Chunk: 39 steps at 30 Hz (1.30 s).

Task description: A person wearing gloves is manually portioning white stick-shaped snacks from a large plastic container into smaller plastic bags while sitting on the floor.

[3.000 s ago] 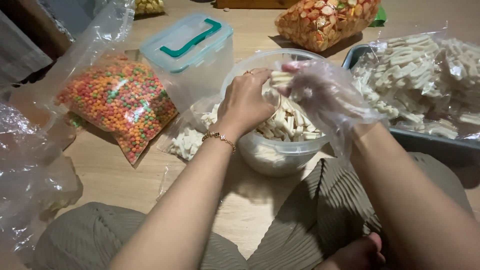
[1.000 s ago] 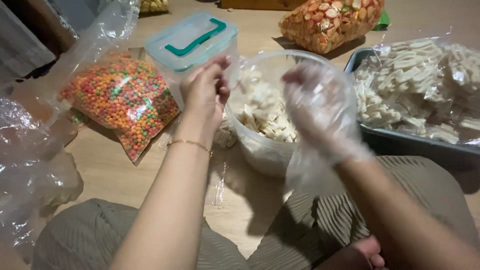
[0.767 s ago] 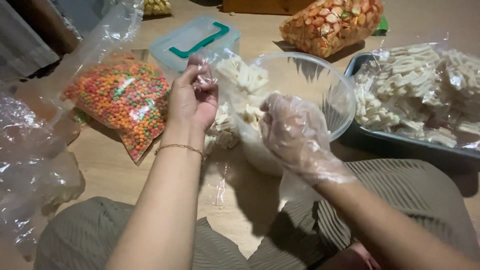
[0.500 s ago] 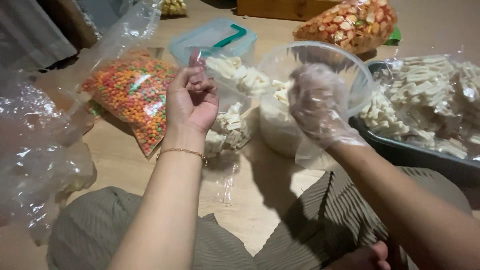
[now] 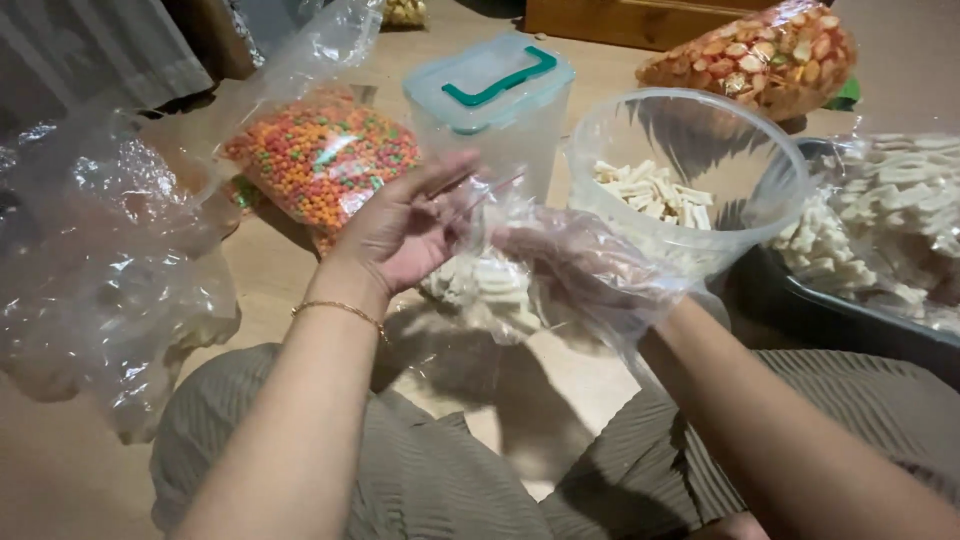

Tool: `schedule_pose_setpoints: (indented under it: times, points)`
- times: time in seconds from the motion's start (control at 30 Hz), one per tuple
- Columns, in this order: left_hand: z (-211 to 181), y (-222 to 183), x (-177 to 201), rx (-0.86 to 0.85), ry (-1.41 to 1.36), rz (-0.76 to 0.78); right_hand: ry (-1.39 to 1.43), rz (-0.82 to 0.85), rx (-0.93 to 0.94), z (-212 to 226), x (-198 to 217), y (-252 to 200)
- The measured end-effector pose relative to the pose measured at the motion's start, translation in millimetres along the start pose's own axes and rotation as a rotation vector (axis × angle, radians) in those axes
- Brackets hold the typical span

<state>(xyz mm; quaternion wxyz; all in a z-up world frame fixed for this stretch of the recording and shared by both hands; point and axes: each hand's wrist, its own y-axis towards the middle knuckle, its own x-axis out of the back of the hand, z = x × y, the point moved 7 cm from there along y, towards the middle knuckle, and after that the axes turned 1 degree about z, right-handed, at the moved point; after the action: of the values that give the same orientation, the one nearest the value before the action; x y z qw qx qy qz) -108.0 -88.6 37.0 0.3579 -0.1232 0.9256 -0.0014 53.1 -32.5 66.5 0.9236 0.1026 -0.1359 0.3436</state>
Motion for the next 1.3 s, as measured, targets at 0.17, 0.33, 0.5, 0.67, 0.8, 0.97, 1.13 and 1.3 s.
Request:
schedule_pose_setpoints:
  times: [0.17,0.33,0.5,0.67,0.8,0.97,1.13,1.3]
  points:
    - [33,-6,9,-0.022,0.236,-0.278,0.049,0.030,-0.091,-14,-2,3]
    - [61,15,36,-0.140,0.409,-0.467,0.089,0.059,-0.173,-32,-3,4]
    - [83,25,47,-0.213,0.584,-0.514,0.144,0.100,-0.270,-57,-12,-1]
    - [62,1,21,-0.268,0.531,-0.609,0.206,0.135,-0.336,-67,-6,3]
    - [53,30,33,-0.356,0.657,-0.656,0.251,0.139,-0.370,-63,-6,18]
    - [60,23,23,-0.272,0.842,-0.760,0.324,0.164,-0.441,-67,-5,28]
    - [60,12,11,-0.233,0.748,-0.820,0.389,0.164,-0.489,-78,-8,16]
    - [63,4,7,-0.281,0.597,-0.796,0.447,0.163,-0.531,-94,-8,4]
